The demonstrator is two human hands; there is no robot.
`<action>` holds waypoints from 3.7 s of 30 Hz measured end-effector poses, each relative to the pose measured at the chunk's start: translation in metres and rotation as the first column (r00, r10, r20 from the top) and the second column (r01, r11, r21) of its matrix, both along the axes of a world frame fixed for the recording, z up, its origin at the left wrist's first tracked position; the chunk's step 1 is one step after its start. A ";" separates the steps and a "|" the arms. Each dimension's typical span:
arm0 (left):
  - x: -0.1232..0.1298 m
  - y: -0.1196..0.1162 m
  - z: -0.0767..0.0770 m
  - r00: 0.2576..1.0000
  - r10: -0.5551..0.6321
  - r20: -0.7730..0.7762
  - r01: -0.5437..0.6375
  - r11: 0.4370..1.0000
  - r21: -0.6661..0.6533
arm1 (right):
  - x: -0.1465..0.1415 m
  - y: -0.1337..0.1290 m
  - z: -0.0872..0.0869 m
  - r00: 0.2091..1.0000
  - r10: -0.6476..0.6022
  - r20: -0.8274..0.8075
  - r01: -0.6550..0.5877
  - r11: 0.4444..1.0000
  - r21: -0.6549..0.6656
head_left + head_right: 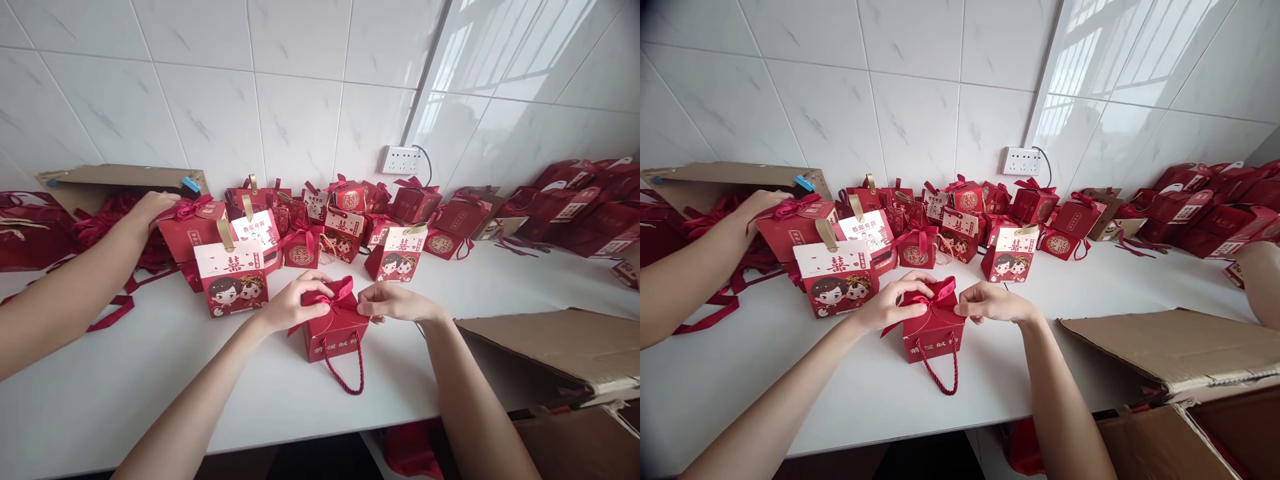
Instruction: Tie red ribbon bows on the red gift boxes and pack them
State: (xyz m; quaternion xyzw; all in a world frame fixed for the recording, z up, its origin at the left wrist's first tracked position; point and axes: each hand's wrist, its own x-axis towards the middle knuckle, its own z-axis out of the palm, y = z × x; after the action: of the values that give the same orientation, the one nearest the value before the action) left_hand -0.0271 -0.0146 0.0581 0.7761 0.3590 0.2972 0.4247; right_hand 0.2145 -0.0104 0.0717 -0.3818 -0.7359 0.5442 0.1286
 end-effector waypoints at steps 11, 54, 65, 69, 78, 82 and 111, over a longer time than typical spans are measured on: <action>-0.003 -0.011 -0.004 0.972 0.235 -0.004 -0.234 0.970 0.062 | 0.036 0.001 0.008 0.262 -0.413 -0.872 0.471 0.843 -0.258; -0.051 -0.030 0.116 0.796 0.514 0.320 -0.542 0.840 -0.002 | 0.006 -0.051 0.090 0.678 -0.343 -0.650 0.494 0.868 0.058; -0.004 -0.060 0.032 0.851 0.250 -0.461 -0.110 0.945 0.309 | -0.029 -0.046 0.024 0.885 -0.437 0.162 0.308 0.809 0.500; -0.011 -0.051 0.034 0.851 0.217 -0.478 -0.023 0.925 0.379 | -0.023 -0.059 0.021 0.937 -0.318 0.147 0.286 0.936 0.204; -0.018 -0.066 0.049 0.864 0.288 -0.414 -0.060 0.874 0.483 | -0.010 -0.076 0.002 0.974 -0.119 -0.195 0.091 0.985 -0.148; -0.027 -0.077 0.051 0.914 0.074 -0.398 -0.077 0.997 0.010 | -0.009 -0.080 -0.002 0.975 -0.138 -0.173 0.125 0.989 -0.081; -0.041 -0.096 0.042 0.855 0.216 -0.472 -0.135 0.971 0.198 | -0.009 -0.110 -0.001 0.933 -0.278 -0.230 0.271 0.960 -0.062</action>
State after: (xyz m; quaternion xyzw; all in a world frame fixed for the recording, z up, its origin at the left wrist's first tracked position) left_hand -0.0684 -0.1104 0.1000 0.8211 0.4997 0.1556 0.2280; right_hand 0.2052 -0.1205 0.0708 -0.4153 -0.6467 0.5730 0.2845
